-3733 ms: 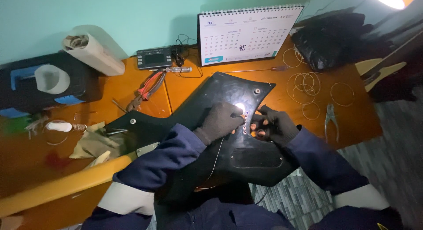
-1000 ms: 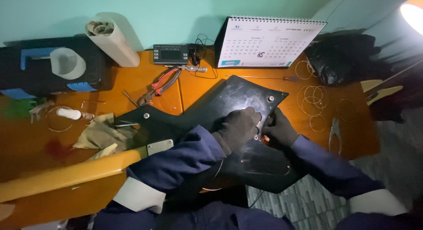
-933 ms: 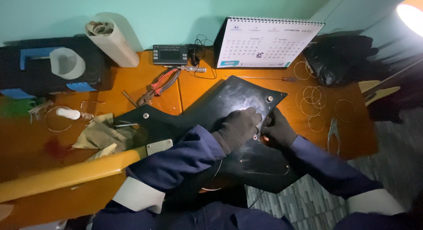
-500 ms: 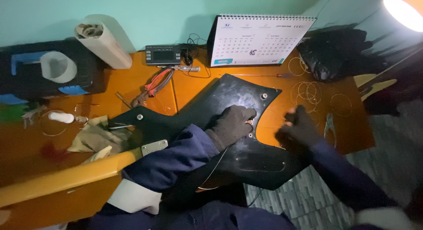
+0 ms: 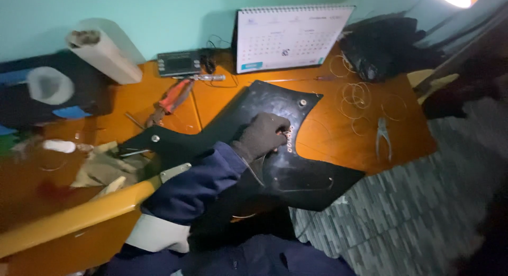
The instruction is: Threading and pulling new guitar strings through the bridge of an electric guitar body.
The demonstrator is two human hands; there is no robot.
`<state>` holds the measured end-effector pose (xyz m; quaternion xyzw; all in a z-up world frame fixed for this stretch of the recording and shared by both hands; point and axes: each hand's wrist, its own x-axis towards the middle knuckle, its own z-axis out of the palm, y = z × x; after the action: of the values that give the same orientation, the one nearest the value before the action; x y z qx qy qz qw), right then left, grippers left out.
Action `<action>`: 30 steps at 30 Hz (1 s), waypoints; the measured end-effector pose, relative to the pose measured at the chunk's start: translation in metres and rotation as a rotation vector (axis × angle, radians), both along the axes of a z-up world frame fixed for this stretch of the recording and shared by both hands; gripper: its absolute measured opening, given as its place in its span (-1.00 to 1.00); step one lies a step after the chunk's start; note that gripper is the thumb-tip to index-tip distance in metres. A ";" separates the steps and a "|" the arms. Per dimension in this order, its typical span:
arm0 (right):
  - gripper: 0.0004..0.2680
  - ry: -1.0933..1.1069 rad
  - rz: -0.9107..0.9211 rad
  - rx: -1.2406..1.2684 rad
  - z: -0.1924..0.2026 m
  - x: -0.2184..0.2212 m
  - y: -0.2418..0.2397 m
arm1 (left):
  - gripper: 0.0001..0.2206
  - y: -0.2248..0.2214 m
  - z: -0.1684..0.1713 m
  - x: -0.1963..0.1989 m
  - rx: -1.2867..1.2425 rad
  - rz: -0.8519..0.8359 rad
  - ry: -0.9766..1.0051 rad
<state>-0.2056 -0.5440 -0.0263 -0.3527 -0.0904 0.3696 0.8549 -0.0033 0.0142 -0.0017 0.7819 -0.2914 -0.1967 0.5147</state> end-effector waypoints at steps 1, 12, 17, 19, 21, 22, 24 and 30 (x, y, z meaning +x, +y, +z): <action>-0.81 -0.039 -0.028 -0.114 0.019 -0.001 0.013 | -0.76 -0.006 -0.007 0.001 -0.008 -0.005 0.005; -0.83 -0.515 -0.298 -1.267 0.128 0.072 0.235 | -0.79 -0.001 0.007 0.002 0.109 -0.022 -0.020; -0.74 -0.096 -0.466 -1.154 0.074 0.105 0.318 | -0.86 0.000 0.007 0.002 0.002 -0.037 -0.023; -0.66 0.386 -0.522 -0.694 0.050 0.120 0.326 | -0.89 -0.001 0.008 0.000 -0.039 -0.029 -0.037; -0.58 0.414 -0.432 -0.549 0.025 0.132 0.315 | -0.89 -0.003 0.001 -0.007 -0.014 -0.001 -0.073; -0.58 0.412 -0.425 -0.552 0.016 0.132 0.313 | -0.89 -0.003 -0.001 -0.002 -0.016 0.007 -0.074; -0.58 0.455 -0.377 -0.459 -0.004 0.130 0.306 | -0.89 -0.006 -0.007 0.006 -0.009 -0.013 -0.012; -0.62 0.424 -0.285 -0.592 0.042 0.126 0.324 | -0.92 -0.001 0.006 0.007 0.038 -0.053 -0.032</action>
<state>-0.0791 -0.2201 0.0162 -0.5088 0.2489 0.3221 0.7585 0.0035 0.0128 0.0043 0.7866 -0.3163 -0.2031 0.4898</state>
